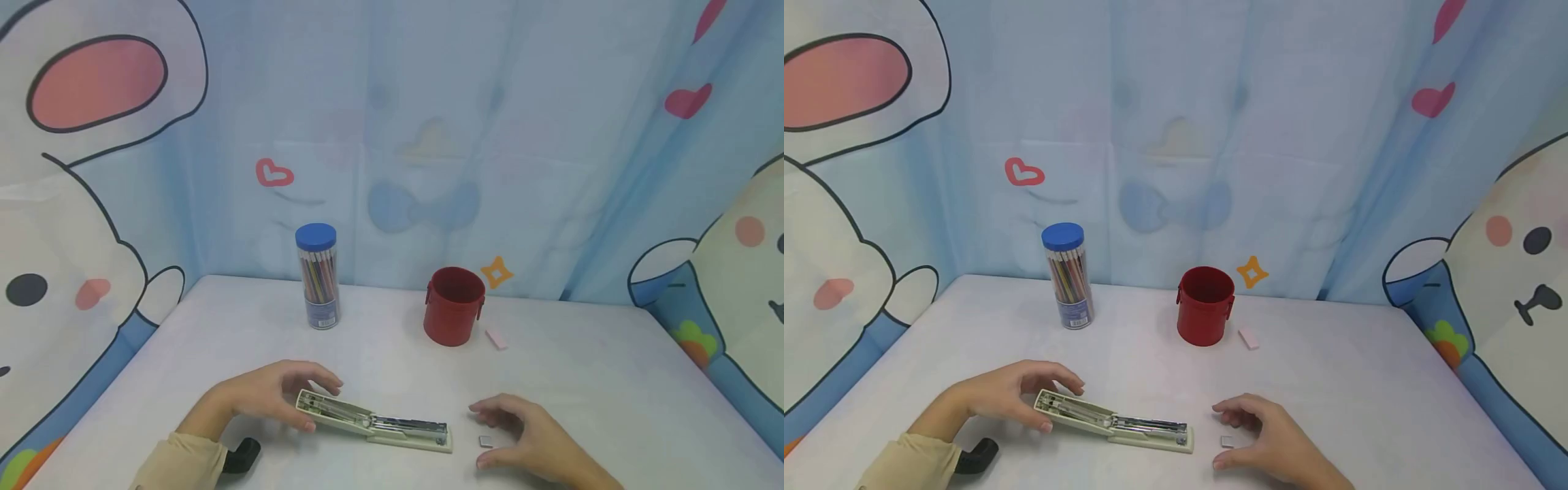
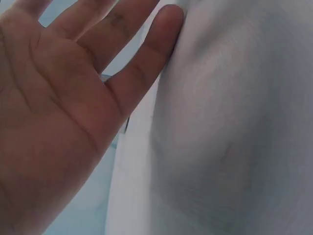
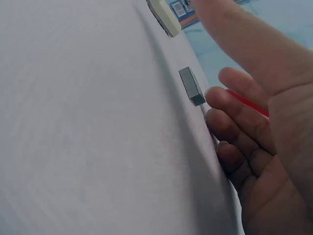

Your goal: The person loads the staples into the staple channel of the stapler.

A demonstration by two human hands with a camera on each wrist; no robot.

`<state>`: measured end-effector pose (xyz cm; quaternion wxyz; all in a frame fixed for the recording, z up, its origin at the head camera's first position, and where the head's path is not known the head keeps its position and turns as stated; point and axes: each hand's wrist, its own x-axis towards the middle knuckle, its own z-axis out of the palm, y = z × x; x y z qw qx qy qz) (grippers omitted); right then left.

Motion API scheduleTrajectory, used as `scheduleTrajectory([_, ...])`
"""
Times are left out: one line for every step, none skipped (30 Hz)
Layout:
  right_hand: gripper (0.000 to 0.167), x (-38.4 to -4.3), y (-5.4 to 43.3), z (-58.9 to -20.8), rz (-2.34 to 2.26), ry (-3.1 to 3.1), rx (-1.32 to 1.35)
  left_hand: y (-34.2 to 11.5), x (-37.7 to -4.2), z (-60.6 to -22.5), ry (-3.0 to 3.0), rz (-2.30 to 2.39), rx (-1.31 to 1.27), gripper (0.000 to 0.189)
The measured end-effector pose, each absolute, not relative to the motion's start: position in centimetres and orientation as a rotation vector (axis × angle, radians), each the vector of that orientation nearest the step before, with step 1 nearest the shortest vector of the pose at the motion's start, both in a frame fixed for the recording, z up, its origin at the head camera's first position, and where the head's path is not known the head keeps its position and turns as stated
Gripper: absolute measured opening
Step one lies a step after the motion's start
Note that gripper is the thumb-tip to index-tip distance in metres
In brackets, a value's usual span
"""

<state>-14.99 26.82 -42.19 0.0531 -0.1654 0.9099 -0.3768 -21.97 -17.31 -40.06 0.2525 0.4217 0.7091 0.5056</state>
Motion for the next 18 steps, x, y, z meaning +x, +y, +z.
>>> scheduleTrajectory([0.061, -15.0, 27.0, -42.2, -1.160, 2.754, -0.512, -17.3, -22.0, -40.2, 1.916, 1.383, 1.146, 0.056])
scheduleTrajectory([0.059, -15.0, 27.1, -42.3, -1.178, 2.741, -0.536, -17.3, -22.0, -40.3, 1.904, 1.389, 1.143, 0.054])
scheduleTrajectory([0.057, -15.0, 27.2, -42.3, -1.193, 2.729, -0.546, -17.3, -22.0, -40.3, 1.890, 1.396, 1.136, 0.053])
scheduleTrajectory([0.056, -15.0, 27.4, -42.3, -1.203, 2.719, -0.550, -17.3, -22.1, -40.4, 1.880, 1.399, 1.129, 0.052])
scheduleTrajectory([0.055, -15.0, 27.5, -42.3, -1.212, 2.707, -0.547, -17.3, -22.1, -40.4, 1.869, 1.403, 1.120, 0.052])
scheduleTrajectory([0.054, -15.0, 27.6, -42.3, -1.221, 2.695, -0.541, -17.2, -22.1, -40.5, 1.857, 1.408, 1.106, 0.052])
scheduleTrajectory([0.054, -15.0, 27.7, -42.2, -1.226, 2.686, -0.540, -17.2, -22.1, -40.5, 1.850, 1.410, 1.096, 0.052])
scheduleTrajectory([0.053, -15.0, 27.7, -42.3, -1.226, 2.679, -0.536, -17.2, -22.2, -40.6, 1.846, 1.410, 1.087, 0.052])
scheduleTrajectory([0.051, -15.1, 27.8, -42.3, -1.224, 2.675, -0.520, -17.2, -22.2, -40.6, 1.846, 1.409, 1.079, 0.051])
scheduleTrajectory([0.050, -15.1, 27.9, -42.3, -1.224, 2.671, -0.516, -17.2, -22.1, -40.6, 1.852, 1.403, 1.068, 0.051])
scheduleTrajectory([0.048, -15.1, 27.9, -42.4, -1.224, 2.669, -0.518, -17.1, -22.1, -40.6, 1.858, 1.399, 1.060, 0.051])
scheduleTrajectory([0.047, -15.2, 28.0, -42.4, -1.223, 2.668, -0.516, -17.1, -22.1, -40.6, 1.868, 1.391, 1.059, 0.050])
scheduleTrajectory([0.045, -15.2, 28.0, -42.4, -1.226, 2.665, -0.518, -17.1, -22.1, -40.6, 1.880, 1.383, 1.060, 0.050])
scheduleTrajectory([0.042, -15.3, 28.1, -42.5, -1.227, 2.665, -0.525, -17.1, -22.0, -40.6, 1.886, 1.379, 1.056, 0.050])
scheduleTrajectory([0.040, -15.3, 28.2, -42.5, -1.230, 2.668, -0.541, -17.1, -22.0, -40.6, 1.894, 1.374, 1.054, 0.049])
scheduleTrajectory([0.038, -15.3, 28.2, -42.6, -1.233, 2.671, -0.559, -17.1, -21.9, -40.6, 1.902, 1.369, 1.052, 0.049])
scheduleTrajectory([0.036, -15.3, 28.3, -42.6, -1.234, 2.673, -0.576, -17.1, -21.9, -40.6, 1.907, 1.365, 1.050, 0.049])
scheduleTrajectory([0.035, -15.3, 28.3, -42.6, -1.235, 2.672, -0.583, -17.2, -21.9, -40.6, 1.910, 1.363, 1.045, 0.049])
